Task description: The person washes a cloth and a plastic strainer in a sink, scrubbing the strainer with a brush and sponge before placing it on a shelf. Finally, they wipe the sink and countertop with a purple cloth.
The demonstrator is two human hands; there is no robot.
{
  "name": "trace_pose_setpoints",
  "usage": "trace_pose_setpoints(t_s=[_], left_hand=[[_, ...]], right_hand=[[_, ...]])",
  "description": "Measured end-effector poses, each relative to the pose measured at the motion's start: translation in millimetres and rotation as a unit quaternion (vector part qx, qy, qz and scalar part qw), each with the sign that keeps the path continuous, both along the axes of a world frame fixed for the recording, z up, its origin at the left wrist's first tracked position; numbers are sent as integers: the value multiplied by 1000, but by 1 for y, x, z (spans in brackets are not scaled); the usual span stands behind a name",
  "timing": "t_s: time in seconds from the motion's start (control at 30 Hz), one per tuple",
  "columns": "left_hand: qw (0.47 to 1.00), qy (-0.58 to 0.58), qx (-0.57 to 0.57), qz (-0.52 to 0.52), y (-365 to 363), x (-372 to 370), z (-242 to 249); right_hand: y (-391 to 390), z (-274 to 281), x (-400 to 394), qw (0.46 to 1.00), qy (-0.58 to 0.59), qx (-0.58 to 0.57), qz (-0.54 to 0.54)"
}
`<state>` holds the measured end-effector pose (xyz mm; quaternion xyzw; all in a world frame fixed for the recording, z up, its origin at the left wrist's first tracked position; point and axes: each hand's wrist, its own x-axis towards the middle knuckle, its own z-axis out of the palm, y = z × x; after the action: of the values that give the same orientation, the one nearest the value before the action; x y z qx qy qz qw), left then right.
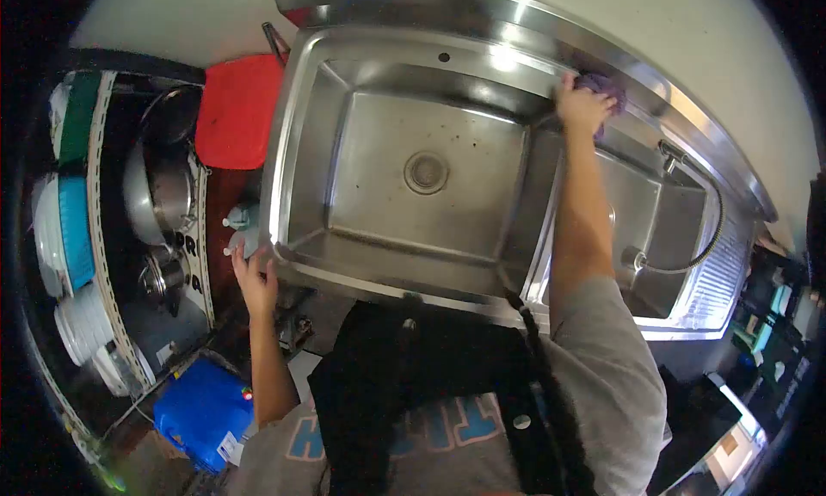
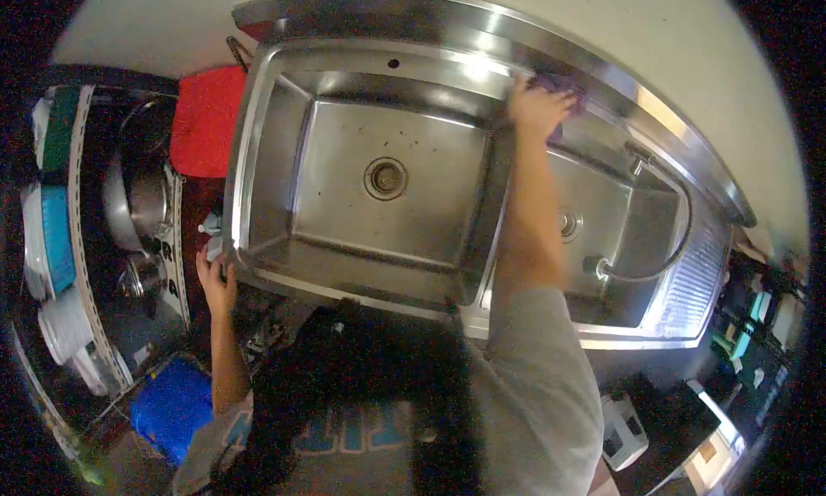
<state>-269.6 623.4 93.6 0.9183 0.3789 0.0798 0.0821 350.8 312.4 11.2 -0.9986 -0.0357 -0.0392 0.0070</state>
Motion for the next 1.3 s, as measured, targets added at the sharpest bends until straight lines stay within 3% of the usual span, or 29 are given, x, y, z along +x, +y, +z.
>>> trace_pose_setpoints(t_s=[0.1,0.17,0.23,0.3,0.43,0.5,0.6,0.67,0.7,0.73,0.77,0.8,0.87,0.93,0.97,1.0,1.03,1.07,1.1,1.2,1.23,1.27,1.3], left_hand=[[999,-22,-28,-34,21,16,-9],[996,-53,-49,-56,38,38,-11],[991,-85,-64,-77,61,60,-12],[983,-124,-68,-120,85,76,-10],[985,-99,-68,-124,124,78,3],[983,-111,-74,-130,147,59,-9],[983,-101,-90,-123,170,34,-15],[983,-108,-109,-99,175,24,-8],[982,-113,-112,-104,177,19,-6],[982,-112,-120,-97,181,13,-4],[981,-113,-128,-92,185,9,-3],[978,-120,-132,-105,190,3,-5],[980,-119,-133,-90,199,-7,-16],[978,-125,-134,-97,205,-6,-21],[980,-122,-129,-93,205,-3,-23],[979,-130,-125,-95,202,2,-21],[978,-133,-126,-98,197,10,-18],[982,-126,-103,-96,191,19,-14],[985,-119,-79,-94,185,29,-10],[978,-145,-115,-97,164,61,1],[976,-150,-125,-97,158,70,3],[979,-141,-49,-138,153,78,5],[979,-143,-46,-137,145,86,6]], right_hand=[[70,20,-37,999,35,20,-3],[129,26,-61,988,88,-74,101],[192,8,-94,992,1,-22,123],[253,1,-112,991,7,53,120],[346,-2,-145,994,11,48,99],[386,-15,-160,986,10,55,157],[450,-1,-203,950,0,110,292],[488,-1,-215,912,11,214,350],[502,-3,-213,914,7,210,347],[512,-4,-206,873,116,301,366],[513,-2,-197,813,219,387,376],[503,4,-191,820,209,384,368],[475,17,-187,726,177,632,206],[404,19,-173,755,132,606,214],[365,21,-163,850,53,494,177],[319,106,-178,678,234,696,-29],[278,100,-157,617,255,741,-77],[234,87,-135,647,218,730,-25],[198,109,-126,580,238,778,-34],[104,154,-86,715,174,676,47],[72,154,-60,688,192,696,70],[66,195,-69,691,117,712,46],[36,186,-33,710,102,692,83]])
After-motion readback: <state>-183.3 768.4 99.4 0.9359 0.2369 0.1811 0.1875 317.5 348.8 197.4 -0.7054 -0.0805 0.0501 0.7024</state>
